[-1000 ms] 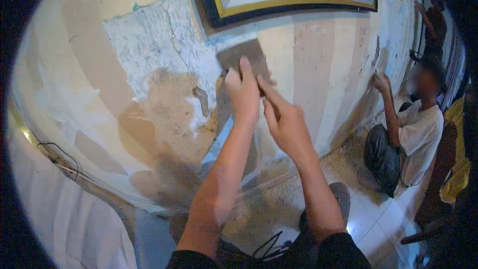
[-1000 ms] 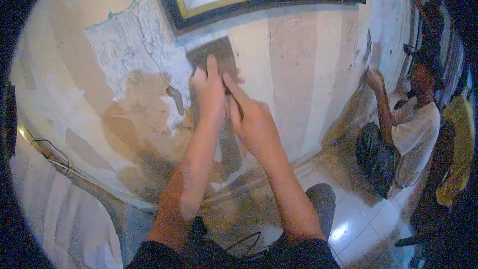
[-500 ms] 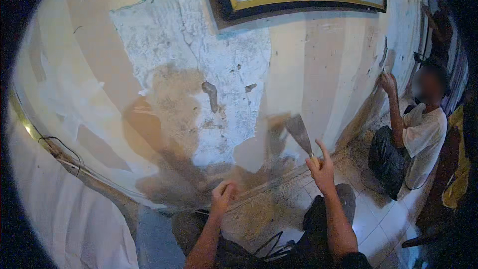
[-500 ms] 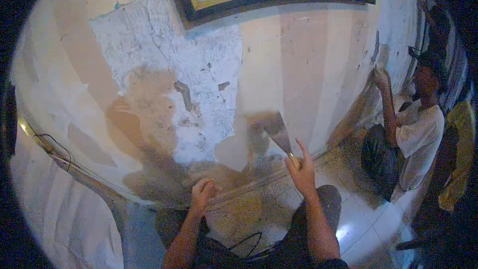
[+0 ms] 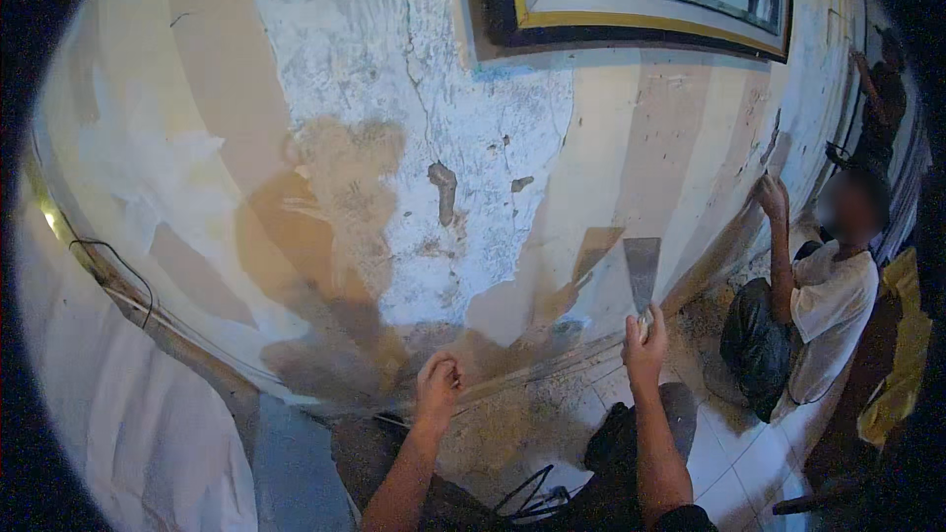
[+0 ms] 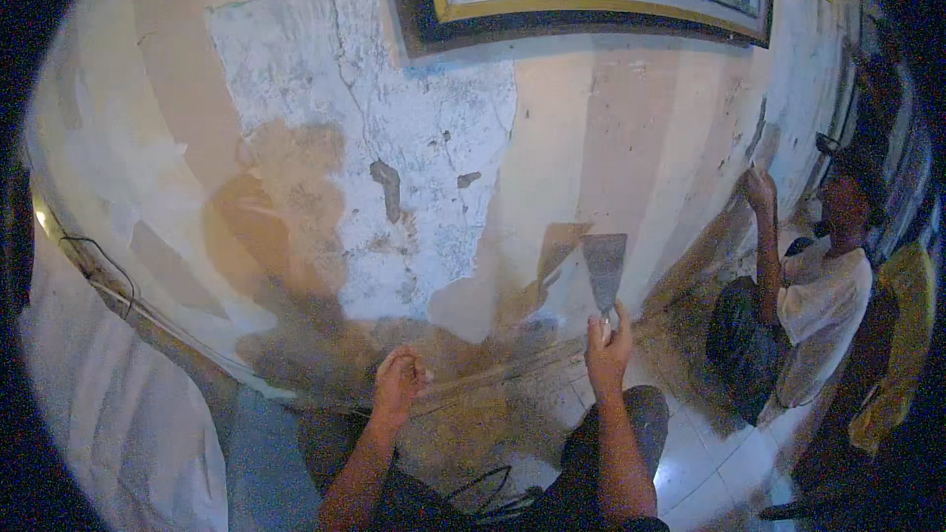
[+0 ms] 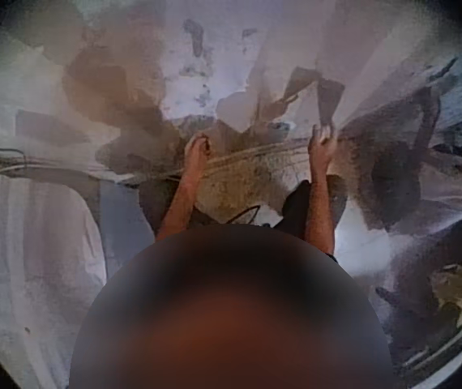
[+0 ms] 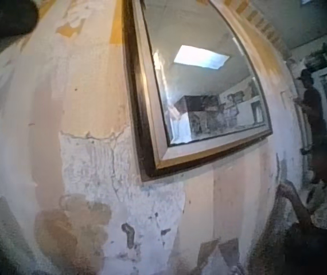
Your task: The person removes wallpaper and plaster from a wall using a metal scraper.
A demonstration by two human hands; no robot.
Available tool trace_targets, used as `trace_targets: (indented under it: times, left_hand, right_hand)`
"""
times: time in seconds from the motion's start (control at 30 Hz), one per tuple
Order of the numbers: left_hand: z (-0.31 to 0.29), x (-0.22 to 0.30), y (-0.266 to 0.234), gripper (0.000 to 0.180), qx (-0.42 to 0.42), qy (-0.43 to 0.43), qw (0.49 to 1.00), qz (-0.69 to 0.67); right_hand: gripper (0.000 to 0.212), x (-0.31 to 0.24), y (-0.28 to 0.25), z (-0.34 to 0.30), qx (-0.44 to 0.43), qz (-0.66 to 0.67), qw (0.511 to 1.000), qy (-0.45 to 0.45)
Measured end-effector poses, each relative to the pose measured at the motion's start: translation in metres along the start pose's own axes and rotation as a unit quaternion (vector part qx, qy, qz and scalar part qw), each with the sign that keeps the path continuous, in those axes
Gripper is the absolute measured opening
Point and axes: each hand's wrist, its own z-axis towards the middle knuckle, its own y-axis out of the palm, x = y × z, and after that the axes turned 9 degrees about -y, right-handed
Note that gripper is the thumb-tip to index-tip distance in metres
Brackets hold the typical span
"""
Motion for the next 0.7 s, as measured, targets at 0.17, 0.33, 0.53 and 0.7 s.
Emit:
trace_targets:
  times: [0.17,0.33,0.53,0.7]
  left_hand:
    - [0.001,0.005,0.001,0.007,-0.021,0.017,1.0,-0.007]
    - [0.003,0.0,0.01,0.008,-0.014,-0.01,0.999,0.035]
    - [0.022,-0.016,0.013,0.008,-0.02,-0.039,0.995,0.086]
    - [0.027,-0.023,0.014,0.01,-0.056,-0.054,0.993,0.091]
  right_hand:
    - [0.044,-0.07,-0.018,0.024,-0.062,0.307,0.943,0.115]
    - [0.028,-0.141,-0.019,0.097,-0.099,0.419,0.893,0.128]
    - [0.021,-0.174,0.006,0.146,-0.179,0.525,0.826,0.106]
    - [0.019,-0.186,0.015,0.152,-0.166,0.458,0.868,0.097]
